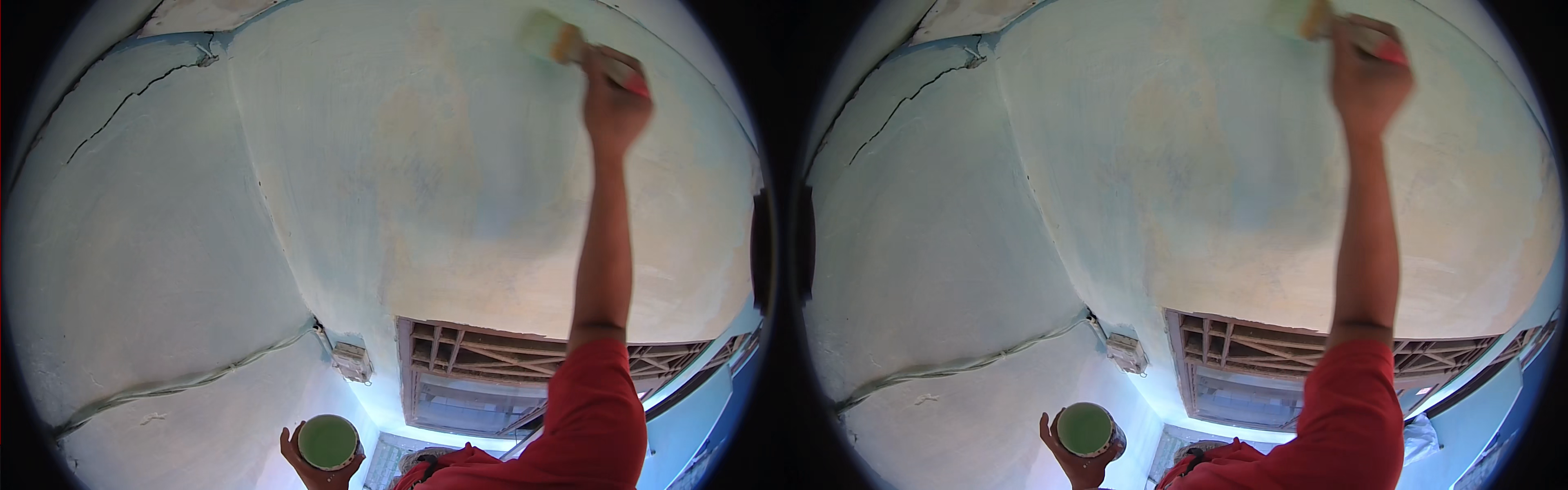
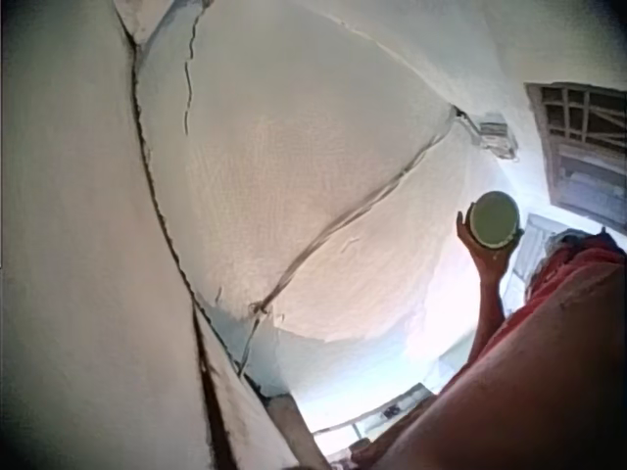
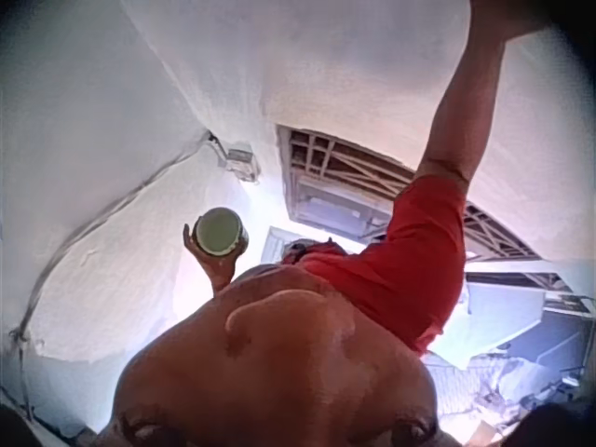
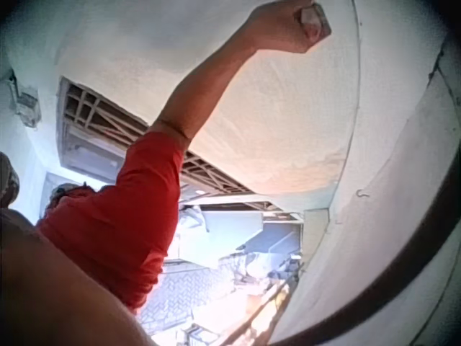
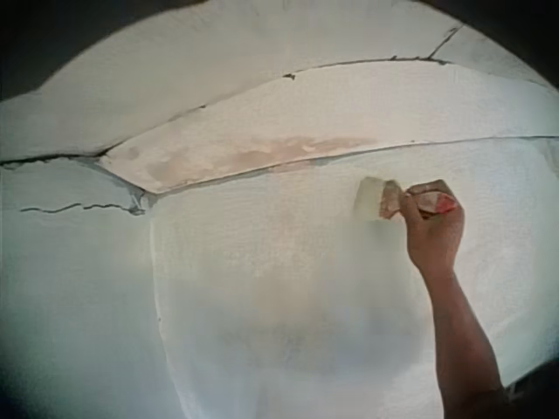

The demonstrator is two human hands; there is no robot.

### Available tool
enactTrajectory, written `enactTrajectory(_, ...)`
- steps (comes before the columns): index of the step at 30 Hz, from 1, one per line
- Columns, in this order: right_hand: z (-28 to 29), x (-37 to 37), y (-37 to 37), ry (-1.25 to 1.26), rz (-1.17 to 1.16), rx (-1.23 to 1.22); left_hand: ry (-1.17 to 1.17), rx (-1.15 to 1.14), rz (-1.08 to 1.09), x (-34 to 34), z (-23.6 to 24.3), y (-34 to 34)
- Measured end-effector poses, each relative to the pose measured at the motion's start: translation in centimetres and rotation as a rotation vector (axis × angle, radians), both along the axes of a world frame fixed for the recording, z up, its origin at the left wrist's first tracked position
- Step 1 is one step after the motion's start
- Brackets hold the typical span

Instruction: The person is painting a high ceiling and the wall area around an electrical meter using a paint brush and a small container of light green paint.

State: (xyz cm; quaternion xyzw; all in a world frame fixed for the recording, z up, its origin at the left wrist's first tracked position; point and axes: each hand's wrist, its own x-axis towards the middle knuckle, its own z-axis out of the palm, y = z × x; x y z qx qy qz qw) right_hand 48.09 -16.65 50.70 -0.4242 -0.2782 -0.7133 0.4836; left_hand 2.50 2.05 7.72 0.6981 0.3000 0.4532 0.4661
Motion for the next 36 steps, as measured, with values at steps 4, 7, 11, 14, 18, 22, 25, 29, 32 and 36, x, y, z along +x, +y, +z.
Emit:
enactTrajectory(4,-1.1,-1.8,-5.9,0.058,-0.115,0.111,0.016,-0.018,0.016,-0.8,-0.4,0.3)
enactTrajectory(7,-1.2,-3.4,-1.3,-0.100,0.087,0.076,0.017,-0.008,0.021,-0.5,-0.4,0.4)
enactTrajectory(11,-1.2,-5.6,13.2,-0.152,0.428,-0.175,-0.009,-0.024,0.041,0.8,0.0,-0.6)
enactTrajectory(14,0.1,-7.2,26.4,-0.195,0.542,-0.333,-0.033,-0.034,0.060,1.5,0.4,-1.2)
enactTrajectory(18,2.7,-9.0,35.9,-0.139,0.464,-0.366,0.037,0.009,0.098,1.6,0.5,-2.0)
enactTrajectory(22,3.5,-7.2,31.3,0.023,0.400,-0.275,0.094,0.023,0.142,0.8,0.5,-2.1)
enactTrajectory(25,3.0,-2.8,19.7,0.044,0.542,-0.222,0.072,0.011,0.119,-0.5,0.5,-1.6)
enactTrajectory(29,0.9,1.0,1.1,0.078,0.107,0.030,0.062,-0.046,0.079,-1.5,0.3,-0.2)
enactTrajectory(32,-0.9,0.5,-8.8,0.076,-0.091,0.084,0.119,-0.010,0.067,-1.2,0.3,1.2)
enactTrajectory(36,-1.5,-1.5,-14.0,0.102,-0.301,0.185,0.103,0.009,0.041,0.4,0.8,1.4)
